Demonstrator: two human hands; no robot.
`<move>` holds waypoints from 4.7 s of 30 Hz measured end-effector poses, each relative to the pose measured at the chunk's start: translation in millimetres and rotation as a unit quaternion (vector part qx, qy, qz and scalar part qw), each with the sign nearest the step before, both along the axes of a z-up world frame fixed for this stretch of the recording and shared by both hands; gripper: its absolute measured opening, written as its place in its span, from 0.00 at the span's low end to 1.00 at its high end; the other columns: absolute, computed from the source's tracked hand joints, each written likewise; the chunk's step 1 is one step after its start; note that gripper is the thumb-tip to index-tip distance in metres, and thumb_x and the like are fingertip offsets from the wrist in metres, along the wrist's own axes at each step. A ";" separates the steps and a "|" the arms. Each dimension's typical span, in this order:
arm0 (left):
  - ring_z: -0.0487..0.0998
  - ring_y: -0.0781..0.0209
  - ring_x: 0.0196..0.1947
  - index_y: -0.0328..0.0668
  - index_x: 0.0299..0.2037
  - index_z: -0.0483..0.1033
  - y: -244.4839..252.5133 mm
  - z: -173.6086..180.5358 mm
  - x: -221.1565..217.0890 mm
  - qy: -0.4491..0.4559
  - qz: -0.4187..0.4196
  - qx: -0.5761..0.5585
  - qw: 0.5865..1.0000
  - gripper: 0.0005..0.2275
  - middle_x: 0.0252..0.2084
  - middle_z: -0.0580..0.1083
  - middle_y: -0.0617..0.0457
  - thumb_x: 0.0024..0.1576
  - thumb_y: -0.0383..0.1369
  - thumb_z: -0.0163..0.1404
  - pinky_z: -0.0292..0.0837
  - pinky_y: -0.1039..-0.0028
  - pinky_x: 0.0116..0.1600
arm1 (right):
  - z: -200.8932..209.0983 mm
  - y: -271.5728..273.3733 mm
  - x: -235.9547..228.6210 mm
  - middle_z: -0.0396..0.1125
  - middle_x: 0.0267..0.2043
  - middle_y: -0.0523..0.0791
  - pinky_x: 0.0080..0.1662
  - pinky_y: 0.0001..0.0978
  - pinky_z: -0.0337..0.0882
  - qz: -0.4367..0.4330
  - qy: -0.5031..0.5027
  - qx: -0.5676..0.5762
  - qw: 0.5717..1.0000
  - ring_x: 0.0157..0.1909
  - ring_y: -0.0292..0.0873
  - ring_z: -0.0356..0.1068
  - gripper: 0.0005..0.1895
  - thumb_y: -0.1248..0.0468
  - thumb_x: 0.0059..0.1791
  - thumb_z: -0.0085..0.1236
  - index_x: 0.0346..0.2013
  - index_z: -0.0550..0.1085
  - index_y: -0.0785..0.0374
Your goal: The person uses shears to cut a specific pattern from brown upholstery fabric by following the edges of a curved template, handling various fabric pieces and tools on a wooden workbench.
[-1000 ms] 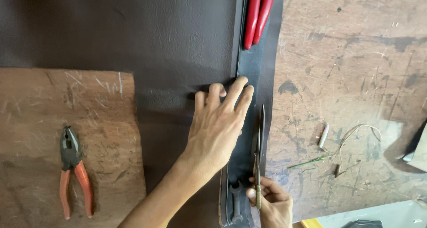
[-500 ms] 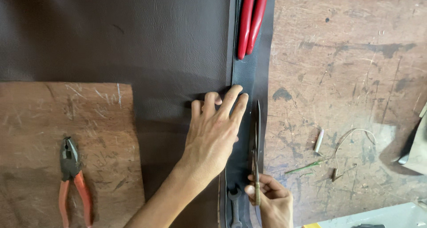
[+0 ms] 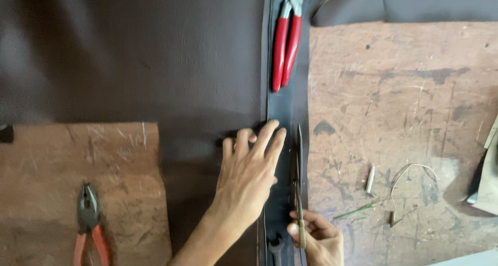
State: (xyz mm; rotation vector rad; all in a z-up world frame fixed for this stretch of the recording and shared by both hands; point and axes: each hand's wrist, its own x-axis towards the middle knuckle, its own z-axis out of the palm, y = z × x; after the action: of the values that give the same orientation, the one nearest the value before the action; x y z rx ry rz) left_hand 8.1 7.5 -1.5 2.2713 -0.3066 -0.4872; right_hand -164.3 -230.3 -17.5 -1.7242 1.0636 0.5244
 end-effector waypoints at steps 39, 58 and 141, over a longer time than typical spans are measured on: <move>0.64 0.45 0.60 0.36 0.69 0.62 5.7 6.6 9.8 0.060 -0.019 -0.026 0.998 0.40 0.73 0.57 0.49 0.43 0.30 0.66 0.58 0.54 0.58 | -6.0 19.1 59.5 0.72 0.21 0.49 0.24 0.29 0.66 -0.038 0.004 0.015 0.999 0.20 0.38 0.68 0.19 0.73 0.37 0.72 0.42 0.81 0.77; 0.59 0.44 0.63 0.44 0.72 0.58 1.8 -0.5 12.9 0.111 -0.047 -0.010 0.993 0.44 0.75 0.52 0.54 0.42 0.32 0.69 0.55 0.52 0.60 | -4.9 36.2 93.0 0.72 0.20 0.50 0.22 0.30 0.63 -0.077 0.012 0.043 0.996 0.18 0.38 0.66 0.17 0.74 0.39 0.70 0.42 0.80 0.78; 0.58 0.45 0.63 0.45 0.72 0.57 3.5 -17.6 13.5 0.136 -0.079 -0.026 0.987 0.47 0.76 0.49 0.53 0.41 0.34 0.71 0.57 0.51 0.57 | 15.3 73.1 173.0 0.68 0.20 0.45 0.24 0.28 0.59 -0.106 -0.050 0.074 0.990 0.20 0.36 0.62 0.13 0.72 0.42 0.67 0.40 0.79 0.77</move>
State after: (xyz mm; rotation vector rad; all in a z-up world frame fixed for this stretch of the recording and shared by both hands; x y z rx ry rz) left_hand 21.7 11.0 -19.1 2.1066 -0.3568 -0.8533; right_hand 8.7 -157.1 -2.2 -1.4723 1.0935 0.3691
